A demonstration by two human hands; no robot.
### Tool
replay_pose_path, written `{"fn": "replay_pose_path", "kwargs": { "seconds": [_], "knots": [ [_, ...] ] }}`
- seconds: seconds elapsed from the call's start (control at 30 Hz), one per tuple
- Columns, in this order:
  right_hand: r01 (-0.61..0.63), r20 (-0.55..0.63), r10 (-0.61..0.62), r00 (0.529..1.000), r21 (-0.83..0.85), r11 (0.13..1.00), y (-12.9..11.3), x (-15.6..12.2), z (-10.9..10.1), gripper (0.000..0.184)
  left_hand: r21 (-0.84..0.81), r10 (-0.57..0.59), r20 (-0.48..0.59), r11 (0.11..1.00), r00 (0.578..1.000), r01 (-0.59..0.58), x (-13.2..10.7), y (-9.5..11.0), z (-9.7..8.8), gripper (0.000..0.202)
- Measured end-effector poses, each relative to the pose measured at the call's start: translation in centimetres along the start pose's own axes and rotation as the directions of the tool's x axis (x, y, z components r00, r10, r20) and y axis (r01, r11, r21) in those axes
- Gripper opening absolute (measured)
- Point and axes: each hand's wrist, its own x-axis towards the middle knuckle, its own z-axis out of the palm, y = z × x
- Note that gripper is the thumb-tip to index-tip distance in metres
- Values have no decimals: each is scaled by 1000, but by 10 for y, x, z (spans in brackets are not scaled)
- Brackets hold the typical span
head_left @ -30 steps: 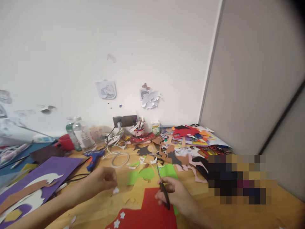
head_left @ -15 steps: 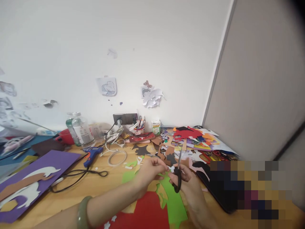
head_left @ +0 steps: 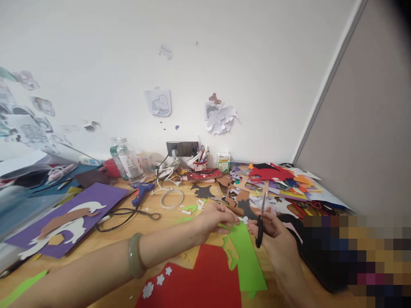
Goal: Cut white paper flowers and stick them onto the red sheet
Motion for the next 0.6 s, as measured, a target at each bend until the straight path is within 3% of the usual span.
{"fn": "replay_pose_path", "kwargs": {
  "seconds": [0.27, 0.43, 0.6],
  "knots": [
    [-38, 4, 38, 999, 1, 999, 5, 2, 0, 43, -20, -39, -31, 999, 999, 39, -1, -1, -3, 12],
    [-40, -23, 41, 999, 19, 999, 7, 3, 0, 49, -75, -65, 10, 995, 998, 65, -3, -1, -1, 14],
    [-51, -14, 52, 999, 21, 998, 5, 1, 0, 44, -61, -77, 30, 995, 997, 79, -3, -1, -2, 16]
  ]
}}
